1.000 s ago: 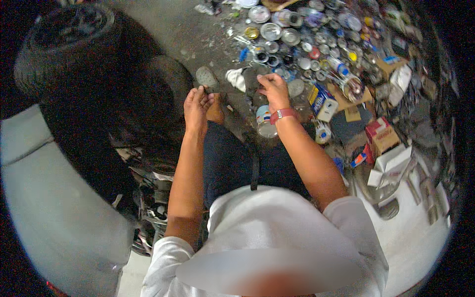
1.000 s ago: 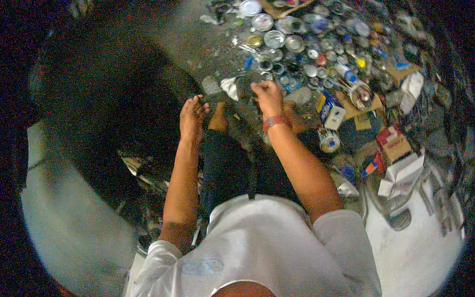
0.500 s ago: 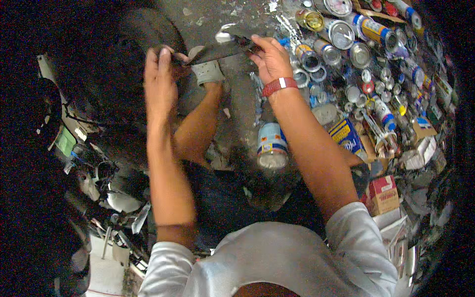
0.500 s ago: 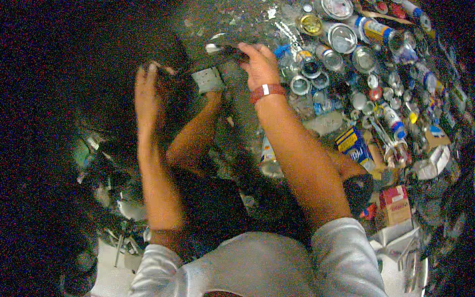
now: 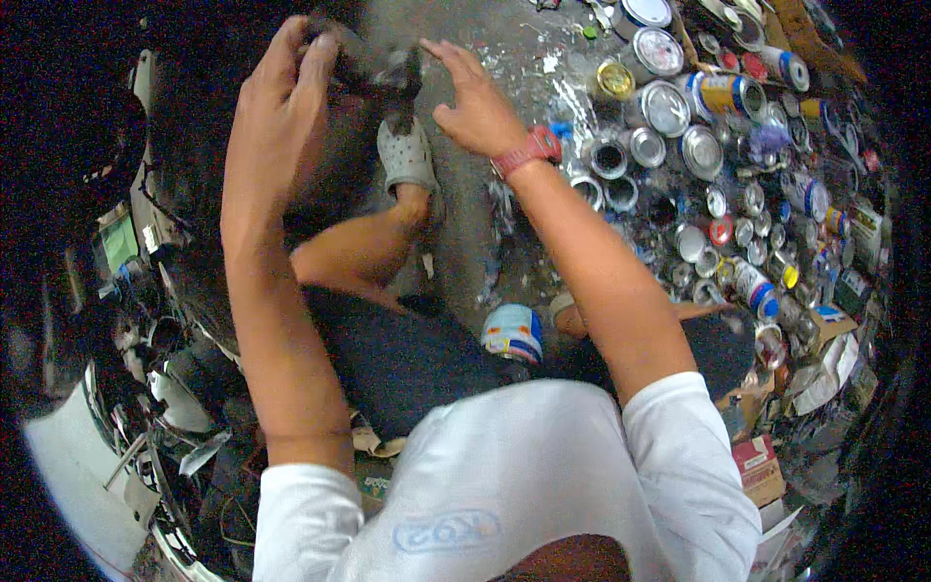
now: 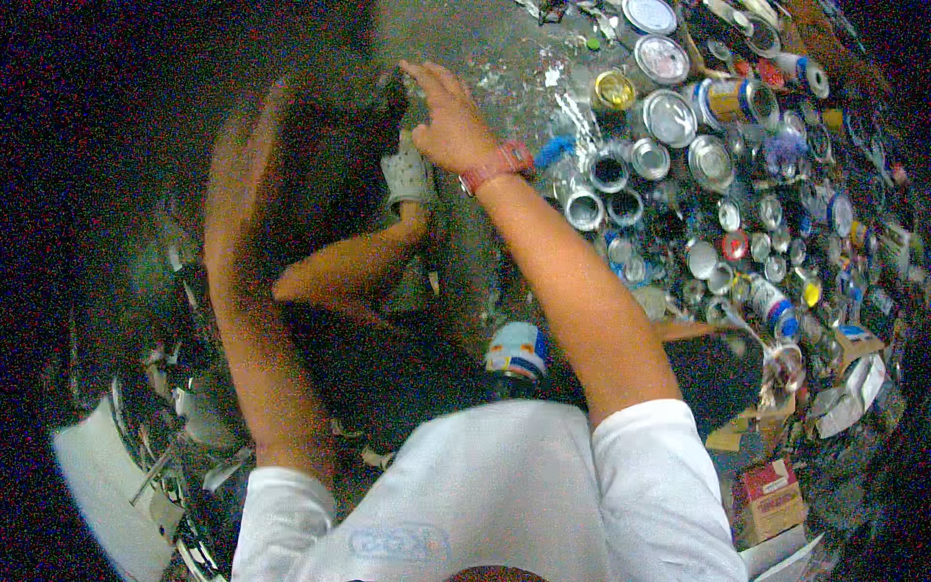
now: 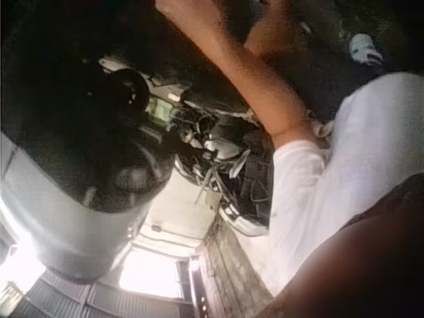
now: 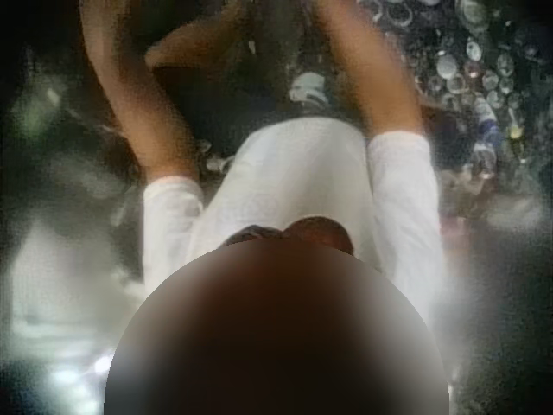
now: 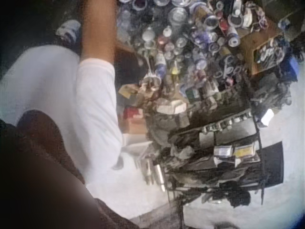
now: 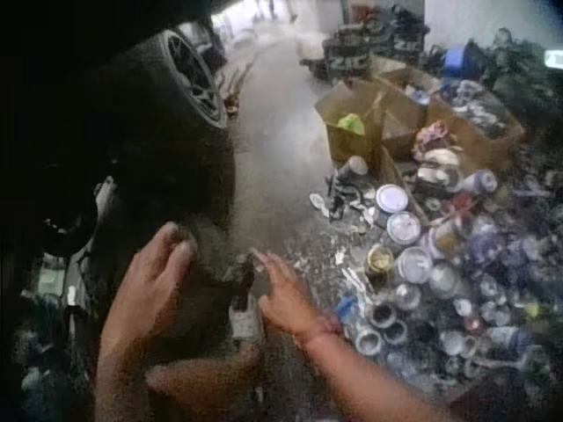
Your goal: The person walks through a cluttered auto repair shop, sits on the floor, and opens several paint cans. They pour paint into a spray gun cup, wipe the area with a cloth, and then stand up to connect the spray gun to an air hose.
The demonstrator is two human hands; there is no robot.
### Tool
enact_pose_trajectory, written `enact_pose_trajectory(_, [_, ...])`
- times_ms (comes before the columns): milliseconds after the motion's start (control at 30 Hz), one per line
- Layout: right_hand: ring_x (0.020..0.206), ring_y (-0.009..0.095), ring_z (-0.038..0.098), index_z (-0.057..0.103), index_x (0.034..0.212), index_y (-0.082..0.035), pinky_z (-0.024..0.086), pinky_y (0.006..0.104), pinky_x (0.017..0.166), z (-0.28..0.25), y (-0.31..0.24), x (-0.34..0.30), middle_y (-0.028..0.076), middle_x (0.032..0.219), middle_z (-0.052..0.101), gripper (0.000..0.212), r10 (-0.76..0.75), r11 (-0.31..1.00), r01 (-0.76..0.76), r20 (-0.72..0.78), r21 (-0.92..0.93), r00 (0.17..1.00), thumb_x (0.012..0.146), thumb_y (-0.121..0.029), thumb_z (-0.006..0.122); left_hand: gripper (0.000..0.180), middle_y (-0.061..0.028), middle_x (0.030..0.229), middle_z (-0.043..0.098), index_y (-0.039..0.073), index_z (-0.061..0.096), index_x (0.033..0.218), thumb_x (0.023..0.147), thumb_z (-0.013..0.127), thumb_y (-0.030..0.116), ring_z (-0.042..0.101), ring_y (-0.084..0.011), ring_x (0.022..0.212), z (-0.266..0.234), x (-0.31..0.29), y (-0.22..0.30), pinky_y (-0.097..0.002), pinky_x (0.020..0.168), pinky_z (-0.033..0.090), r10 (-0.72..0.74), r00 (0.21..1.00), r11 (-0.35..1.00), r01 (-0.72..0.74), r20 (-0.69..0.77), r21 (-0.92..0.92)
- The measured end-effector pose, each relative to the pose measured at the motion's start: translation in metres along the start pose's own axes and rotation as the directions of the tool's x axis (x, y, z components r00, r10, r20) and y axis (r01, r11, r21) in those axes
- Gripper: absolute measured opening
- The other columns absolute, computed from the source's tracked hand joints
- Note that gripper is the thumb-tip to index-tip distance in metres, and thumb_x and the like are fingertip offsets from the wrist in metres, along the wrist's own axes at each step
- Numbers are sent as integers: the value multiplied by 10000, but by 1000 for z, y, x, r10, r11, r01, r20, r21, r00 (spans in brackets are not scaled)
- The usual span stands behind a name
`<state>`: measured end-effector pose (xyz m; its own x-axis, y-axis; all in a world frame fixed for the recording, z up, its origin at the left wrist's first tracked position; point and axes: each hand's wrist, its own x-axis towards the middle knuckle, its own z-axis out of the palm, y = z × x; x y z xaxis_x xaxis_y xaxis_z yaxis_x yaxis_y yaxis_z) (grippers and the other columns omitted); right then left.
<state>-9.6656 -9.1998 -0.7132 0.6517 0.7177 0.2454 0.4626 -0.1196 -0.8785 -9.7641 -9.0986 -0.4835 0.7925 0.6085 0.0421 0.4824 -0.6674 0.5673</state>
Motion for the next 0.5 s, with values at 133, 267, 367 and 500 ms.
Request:
enact_pose_trajectory(133, [1410,438,456,564,1415,-131,368,493,1204,-26,-51,-21,270,1561,432,650,-25,995,38,132,-95,991,776,-41,643,396,-98,1072,710,19,602,1266,1075,551,363,705,-228,952,-11,-16,-6,-335,853,558,-13,1000,870,6,-12,-493])
enact_pose_trajectory(267, [1217,369,649,676,1243,-91,489,406,1068,-40,-87,-38,226,1282,683,385,206,958,-254,299,131,932,859,-91,659,452,-105,1100,716,16,590,1326,1068,564,387,709,-254,967,-15,-14,-23,-333,860,560,-55,998,536,19,-12,-844])
enact_pose_trajectory(367, [1068,267,702,683,1204,-13,529,371,965,-41,-105,-38,161,1154,744,339,172,924,-220,174,312,969,926,-205,707,595,-118,1154,713,4,553,1401,1036,597,471,710,-249,948,-11,-11,-41,-333,841,561,-24,997,659,74,77,-748])
enact_pose_trajectory(500, [993,210,683,686,1196,8,526,345,928,-37,-124,-25,94,1109,740,351,176,917,-201,101,346,979,975,-264,702,799,-129,1109,725,-21,601,1388,933,677,631,687,-179,829,-15,-25,-60,-346,778,555,125,918,940,12,376,-341])
